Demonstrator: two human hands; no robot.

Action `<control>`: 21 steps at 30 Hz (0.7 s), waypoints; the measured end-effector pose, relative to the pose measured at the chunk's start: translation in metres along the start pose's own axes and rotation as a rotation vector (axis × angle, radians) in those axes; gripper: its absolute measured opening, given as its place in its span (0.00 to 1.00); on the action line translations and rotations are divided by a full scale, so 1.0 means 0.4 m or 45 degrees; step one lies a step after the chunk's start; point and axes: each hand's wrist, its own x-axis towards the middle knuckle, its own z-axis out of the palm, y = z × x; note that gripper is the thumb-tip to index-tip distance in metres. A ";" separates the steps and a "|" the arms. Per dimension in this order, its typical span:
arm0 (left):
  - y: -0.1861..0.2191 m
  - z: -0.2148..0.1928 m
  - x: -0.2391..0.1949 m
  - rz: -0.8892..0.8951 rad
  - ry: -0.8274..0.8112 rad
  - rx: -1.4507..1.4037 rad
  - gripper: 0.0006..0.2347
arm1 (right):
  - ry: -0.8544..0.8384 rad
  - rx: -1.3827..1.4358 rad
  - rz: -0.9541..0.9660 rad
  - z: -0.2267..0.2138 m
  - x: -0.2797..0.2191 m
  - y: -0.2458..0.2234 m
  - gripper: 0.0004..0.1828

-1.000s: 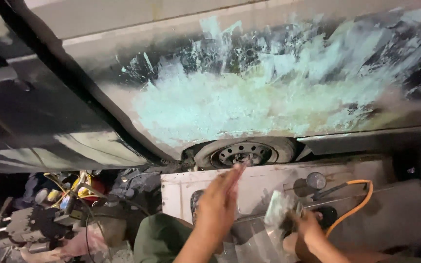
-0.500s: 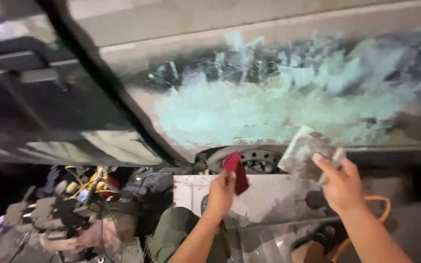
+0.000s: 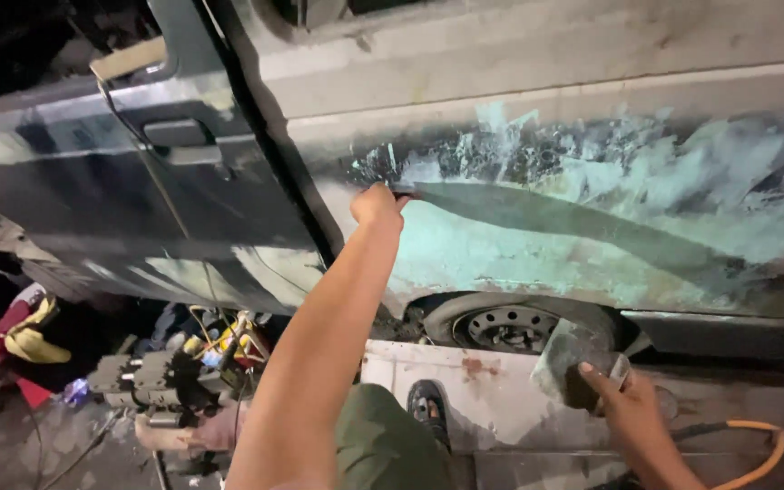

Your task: The person applies a light green body filler to a car's side panel using a red spreader and a metal scraper. They smooth the filler across the surface, then use a spray gun to apply a liquid over the area while continuing to spread the material.

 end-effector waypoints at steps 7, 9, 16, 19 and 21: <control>-0.025 -0.212 -0.281 0.384 0.607 -2.613 0.05 | -0.010 -0.048 0.115 0.021 -0.014 0.012 0.25; -0.023 -0.103 -0.251 0.227 0.569 -2.804 0.10 | -0.003 -0.099 0.193 0.022 -0.022 0.037 0.27; 0.031 0.097 -0.223 -0.429 0.235 -2.521 0.13 | 0.030 -0.110 0.259 -0.014 0.030 0.148 0.24; 0.048 0.039 -0.210 -0.314 0.289 -2.234 0.16 | 0.086 0.009 0.305 -0.025 0.025 0.156 0.21; 0.045 0.028 -0.180 -0.349 0.235 -2.085 0.20 | 0.115 0.096 0.336 -0.027 0.035 0.178 0.19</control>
